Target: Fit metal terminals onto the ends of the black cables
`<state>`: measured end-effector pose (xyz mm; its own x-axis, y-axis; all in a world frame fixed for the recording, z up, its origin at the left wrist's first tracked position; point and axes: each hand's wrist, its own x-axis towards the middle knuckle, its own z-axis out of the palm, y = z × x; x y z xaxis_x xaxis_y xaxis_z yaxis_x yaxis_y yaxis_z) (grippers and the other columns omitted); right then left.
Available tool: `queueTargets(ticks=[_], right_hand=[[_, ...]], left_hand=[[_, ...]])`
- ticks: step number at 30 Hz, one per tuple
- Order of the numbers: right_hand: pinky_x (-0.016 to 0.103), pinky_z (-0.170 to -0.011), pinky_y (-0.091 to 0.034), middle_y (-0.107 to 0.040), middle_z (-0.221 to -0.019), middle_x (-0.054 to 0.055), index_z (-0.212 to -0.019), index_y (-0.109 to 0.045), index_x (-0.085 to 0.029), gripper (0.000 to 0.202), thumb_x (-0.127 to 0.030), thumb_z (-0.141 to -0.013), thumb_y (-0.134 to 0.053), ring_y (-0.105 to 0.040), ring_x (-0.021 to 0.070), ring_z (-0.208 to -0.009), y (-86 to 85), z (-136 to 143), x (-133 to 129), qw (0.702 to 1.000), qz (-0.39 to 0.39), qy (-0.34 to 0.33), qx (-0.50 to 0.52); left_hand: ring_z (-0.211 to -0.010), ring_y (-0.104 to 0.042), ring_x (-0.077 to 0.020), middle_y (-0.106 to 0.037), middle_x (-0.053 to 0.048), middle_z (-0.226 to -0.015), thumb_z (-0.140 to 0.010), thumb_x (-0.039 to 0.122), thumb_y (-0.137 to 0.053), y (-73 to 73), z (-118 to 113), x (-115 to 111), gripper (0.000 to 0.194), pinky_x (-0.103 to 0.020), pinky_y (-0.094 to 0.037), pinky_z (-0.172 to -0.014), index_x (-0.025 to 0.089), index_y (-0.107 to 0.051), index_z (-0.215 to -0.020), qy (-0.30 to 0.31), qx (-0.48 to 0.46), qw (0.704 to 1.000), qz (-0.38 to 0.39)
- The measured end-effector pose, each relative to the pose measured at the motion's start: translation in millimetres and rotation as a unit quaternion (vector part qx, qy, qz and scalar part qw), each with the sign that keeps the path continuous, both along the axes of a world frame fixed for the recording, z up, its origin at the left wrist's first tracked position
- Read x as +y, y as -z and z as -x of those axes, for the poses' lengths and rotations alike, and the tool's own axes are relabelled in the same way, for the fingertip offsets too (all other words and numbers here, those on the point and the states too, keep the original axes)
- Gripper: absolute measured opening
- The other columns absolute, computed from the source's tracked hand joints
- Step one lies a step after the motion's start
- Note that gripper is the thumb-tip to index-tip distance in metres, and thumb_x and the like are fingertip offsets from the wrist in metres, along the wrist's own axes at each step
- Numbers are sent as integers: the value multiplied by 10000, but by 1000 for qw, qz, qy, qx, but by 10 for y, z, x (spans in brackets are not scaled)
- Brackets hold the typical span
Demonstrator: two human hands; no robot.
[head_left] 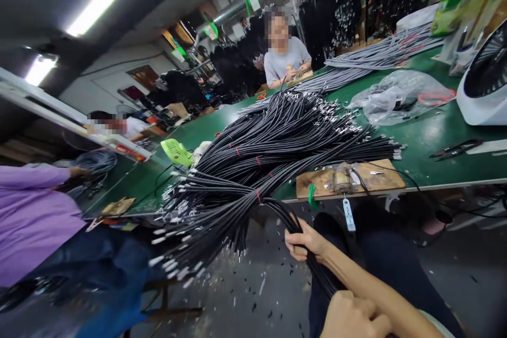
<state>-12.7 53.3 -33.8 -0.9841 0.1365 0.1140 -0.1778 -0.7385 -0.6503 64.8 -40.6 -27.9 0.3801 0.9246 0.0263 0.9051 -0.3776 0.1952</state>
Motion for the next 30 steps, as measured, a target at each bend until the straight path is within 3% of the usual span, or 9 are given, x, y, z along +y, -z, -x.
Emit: queueTargets(ticks=[4,8,11,14,18,22,24,26,30], right_hand=[[183,-354,-283,-538,-542,-87,-946,-505,-178,495,-538,-695,-733,-268,15,-313,-118,213,72,999,14,37,18],[234,-483,-420,-548,-562,-42,-854,-538,-152,586,-722,-728,-585,-480,74,-438,46,232,115,996,-11,78,-43],[264,-558,-458,-565,-571,-11,-748,-566,-137,650,-784,-680,-575,-574,123,-539,275,-22,99,989,-62,87,-105],[256,-548,-442,-565,-585,-14,-676,-562,-149,633,-781,-661,-592,-552,118,-535,476,-435,50,971,-114,124,-168],[258,-557,-410,-588,-584,-7,-734,-639,-140,469,-601,-697,-712,-544,133,-548,540,-1024,21,933,-186,194,-240],[264,-638,-407,-651,-691,21,-835,-701,-141,272,-409,-833,-655,-573,145,-651,279,-1480,61,893,-234,269,-274],[265,-631,-413,-664,-713,34,-859,-713,-141,239,-358,-876,-614,-579,146,-652,69,-1602,91,842,-316,348,-265],[257,-629,-424,-662,-733,41,-826,-720,-146,206,-315,-884,-619,-578,140,-666,-140,-1644,113,815,-359,398,-218],[250,-668,-457,-655,-771,40,-868,-725,-155,96,-239,-824,-710,-587,143,-727,-429,-1580,107,798,-393,442,-118]], left_hand=[[-512,-549,-106,-563,38,-555,-888,288,-604,26,333,-68,188,-299,-243,-471,195,-606,-725,17,-27,997,-77],[-481,-518,-85,-554,41,-535,-1000,371,-393,-66,673,-167,357,-273,-301,-501,219,-656,-813,51,-155,983,-79],[-463,-509,-96,-563,18,-541,-1020,410,-251,-236,714,-130,499,-276,-306,-493,201,-647,-800,60,-188,978,-75],[-484,-527,-122,-590,-5,-573,-1028,338,-174,-458,565,-13,527,-277,-320,-494,182,-620,-796,67,-147,984,-79],[-572,-605,-163,-644,-38,-647,-1008,349,-215,-610,403,87,470,-277,-414,-555,157,-624,-878,30,-205,969,-135],[-583,-635,-139,-680,-16,-702,-904,194,-520,-582,474,75,129,-234,-460,-577,177,-647,-919,-175,-345,893,-228],[-524,-599,-113,-674,-7,-702,-854,116,-582,-581,533,71,102,-210,-450,-531,177,-658,-884,-243,-387,859,-231],[-511,-574,-104,-655,-3,-685,-841,98,-598,-608,570,81,104,-208,-449,-522,173,-669,-856,-265,-409,847,-211],[-531,-571,-110,-615,6,-638,-833,103,-607,-660,573,103,95,-211,-444,-530,170,-674,-831,-260,-421,852,-174]])
